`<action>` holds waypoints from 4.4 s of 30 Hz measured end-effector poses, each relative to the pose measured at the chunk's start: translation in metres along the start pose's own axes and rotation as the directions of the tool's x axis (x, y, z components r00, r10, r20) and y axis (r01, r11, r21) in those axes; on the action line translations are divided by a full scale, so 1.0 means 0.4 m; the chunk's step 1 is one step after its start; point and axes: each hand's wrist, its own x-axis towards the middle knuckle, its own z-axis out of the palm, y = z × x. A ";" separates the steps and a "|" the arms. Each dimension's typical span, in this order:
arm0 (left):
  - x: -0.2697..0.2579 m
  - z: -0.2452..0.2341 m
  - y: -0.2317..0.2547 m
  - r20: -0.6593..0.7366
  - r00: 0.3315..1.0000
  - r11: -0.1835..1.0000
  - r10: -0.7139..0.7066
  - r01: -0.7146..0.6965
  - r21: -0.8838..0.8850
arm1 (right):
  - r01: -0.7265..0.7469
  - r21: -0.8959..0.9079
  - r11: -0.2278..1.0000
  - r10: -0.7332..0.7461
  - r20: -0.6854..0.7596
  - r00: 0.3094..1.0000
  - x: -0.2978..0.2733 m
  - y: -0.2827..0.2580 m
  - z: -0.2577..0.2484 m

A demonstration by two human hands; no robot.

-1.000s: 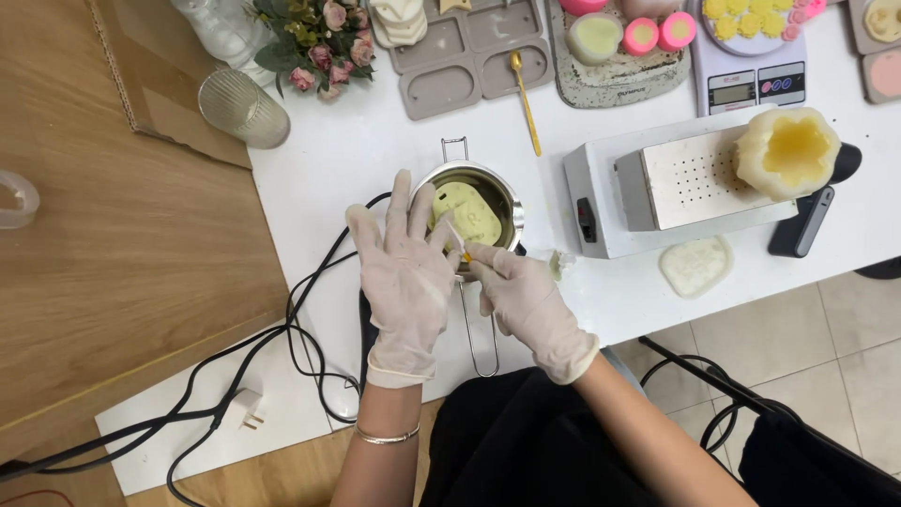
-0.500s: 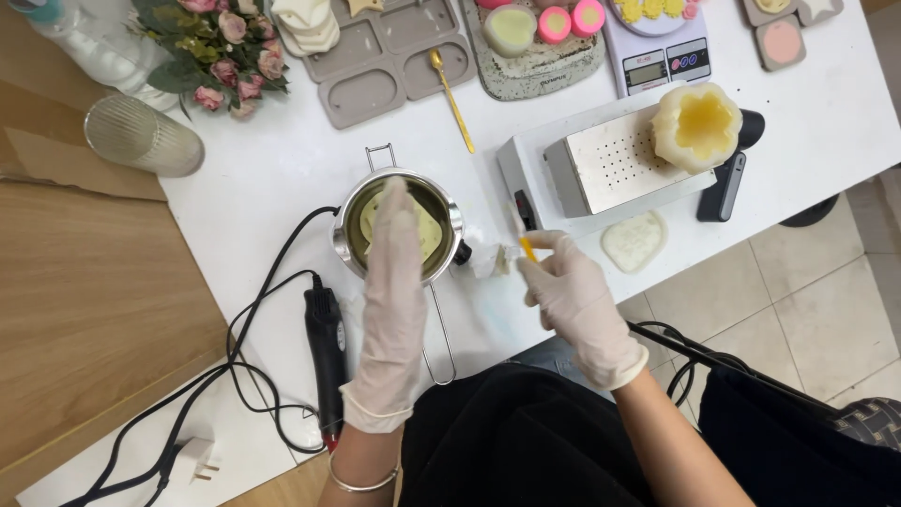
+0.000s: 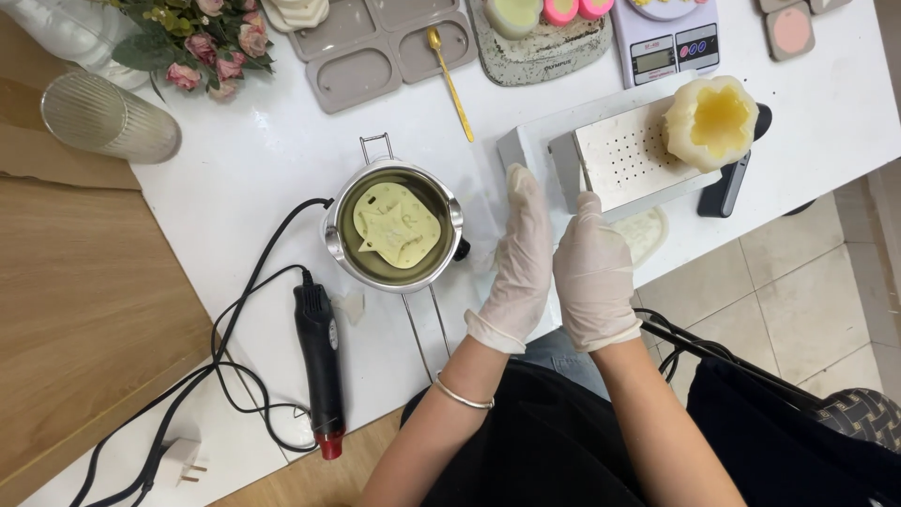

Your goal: Cleaning candle molds and checking the temperature of wax using an infrared thermometer.

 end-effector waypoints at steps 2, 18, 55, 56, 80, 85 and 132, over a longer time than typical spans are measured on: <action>0.005 -0.016 0.043 -0.004 0.993 0.987 -0.115 0.113 -0.111 | -0.030 -0.014 0.999 0.030 -0.005 1.000 0.007 -0.011 0.007; -0.014 -0.166 0.287 0.022 0.963 0.744 -0.268 0.221 -0.631 | -0.085 -0.076 0.993 0.084 -0.022 0.996 -0.001 -0.006 0.043; -0.058 -0.275 0.353 0.142 0.957 0.795 -0.252 0.288 -0.534 | -0.123 -0.112 0.986 0.116 -0.065 0.991 -0.017 -0.041 0.010; -0.061 -0.270 0.350 0.146 0.957 0.794 -0.251 0.290 -0.534 | -0.126 -0.113 0.986 0.119 -0.067 0.991 -0.017 -0.035 0.014; -0.104 -0.355 0.361 0.025 0.919 0.733 -0.393 0.330 -0.595 | -0.160 -0.124 0.979 0.168 0.062 0.984 0.026 -0.032 0.086; -0.078 -0.354 0.379 0.089 0.924 0.703 -0.371 0.342 -0.624 | -0.161 -0.178 0.971 0.182 0.115 0.977 0.038 0.006 0.141; -0.146 -0.347 0.342 0.025 0.914 0.715 -0.404 0.333 -0.615 | -0.182 -0.123 0.976 0.191 0.061 0.980 -0.027 -0.025 0.045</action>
